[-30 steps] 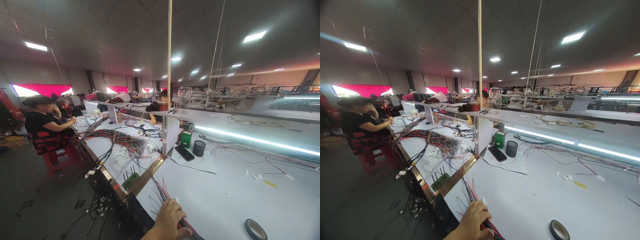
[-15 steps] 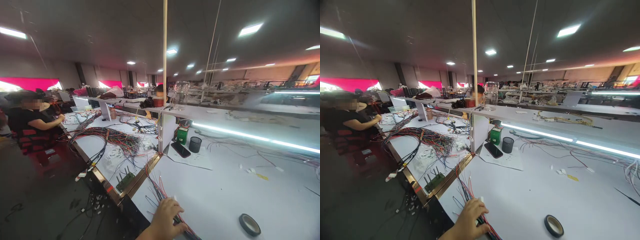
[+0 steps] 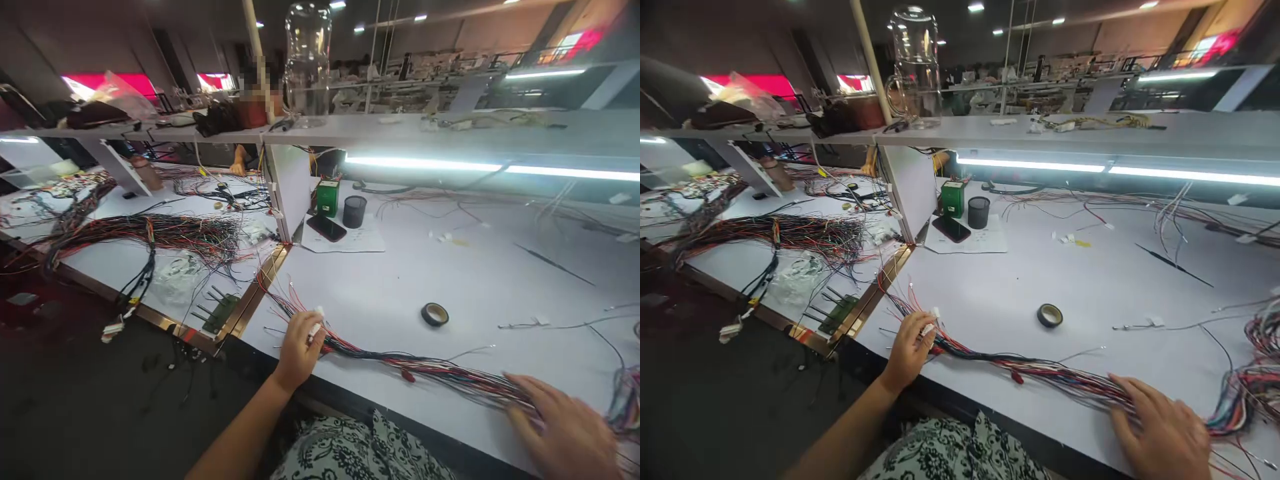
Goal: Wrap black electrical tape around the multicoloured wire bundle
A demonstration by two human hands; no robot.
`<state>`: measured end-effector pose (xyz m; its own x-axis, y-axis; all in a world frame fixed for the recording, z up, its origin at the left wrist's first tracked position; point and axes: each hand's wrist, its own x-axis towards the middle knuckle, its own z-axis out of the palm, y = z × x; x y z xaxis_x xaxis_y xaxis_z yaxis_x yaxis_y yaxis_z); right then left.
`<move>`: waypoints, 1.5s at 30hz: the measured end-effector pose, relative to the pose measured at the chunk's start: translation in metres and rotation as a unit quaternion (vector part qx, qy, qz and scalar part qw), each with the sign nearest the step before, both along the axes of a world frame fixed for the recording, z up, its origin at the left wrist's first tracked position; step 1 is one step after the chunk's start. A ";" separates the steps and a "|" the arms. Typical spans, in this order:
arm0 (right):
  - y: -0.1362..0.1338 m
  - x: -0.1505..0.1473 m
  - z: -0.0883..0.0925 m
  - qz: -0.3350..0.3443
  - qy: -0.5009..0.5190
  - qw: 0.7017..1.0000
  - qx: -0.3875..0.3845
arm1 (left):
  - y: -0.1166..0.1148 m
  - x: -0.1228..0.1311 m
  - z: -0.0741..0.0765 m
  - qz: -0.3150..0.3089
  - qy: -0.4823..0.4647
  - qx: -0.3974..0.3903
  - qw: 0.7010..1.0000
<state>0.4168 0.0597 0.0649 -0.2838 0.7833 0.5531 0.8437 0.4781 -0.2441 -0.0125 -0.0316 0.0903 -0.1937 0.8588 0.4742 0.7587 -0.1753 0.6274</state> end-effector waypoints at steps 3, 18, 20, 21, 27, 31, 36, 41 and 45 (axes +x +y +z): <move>-0.011 -0.036 0.014 0.097 -0.004 0.994 -0.044 | -0.006 0.018 0.009 -0.076 0.105 0.002 0.992; -0.007 -0.144 0.036 0.211 0.028 0.962 -0.171 | 0.041 0.039 0.009 -0.144 0.219 -0.131 0.956; -0.011 -0.156 0.030 0.208 -0.006 0.966 -0.157 | 0.048 0.040 0.009 -0.152 0.231 -0.151 0.949; -0.012 -0.161 0.025 0.200 -0.015 0.968 -0.148 | 0.050 0.040 0.009 -0.153 0.235 -0.159 0.946; -0.010 -0.162 -0.005 0.206 0.012 0.971 -0.120 | 0.045 0.044 0.006 -0.129 0.219 -0.120 0.960; -0.007 -0.157 -0.017 0.212 0.018 0.973 -0.087 | 0.038 0.045 0.006 -0.099 0.198 -0.079 0.972; 0.004 -0.153 -0.035 0.240 0.003 0.971 -0.012 | 0.039 0.043 0.004 -0.129 0.183 -0.083 0.971; 0.010 -0.156 -0.030 0.248 0.002 0.969 -0.006 | 0.048 0.041 0.002 -0.109 0.175 -0.058 0.977; 0.007 -0.163 0.001 0.230 -0.007 0.970 -0.081 | 0.049 0.041 0.005 -0.110 0.166 -0.071 0.977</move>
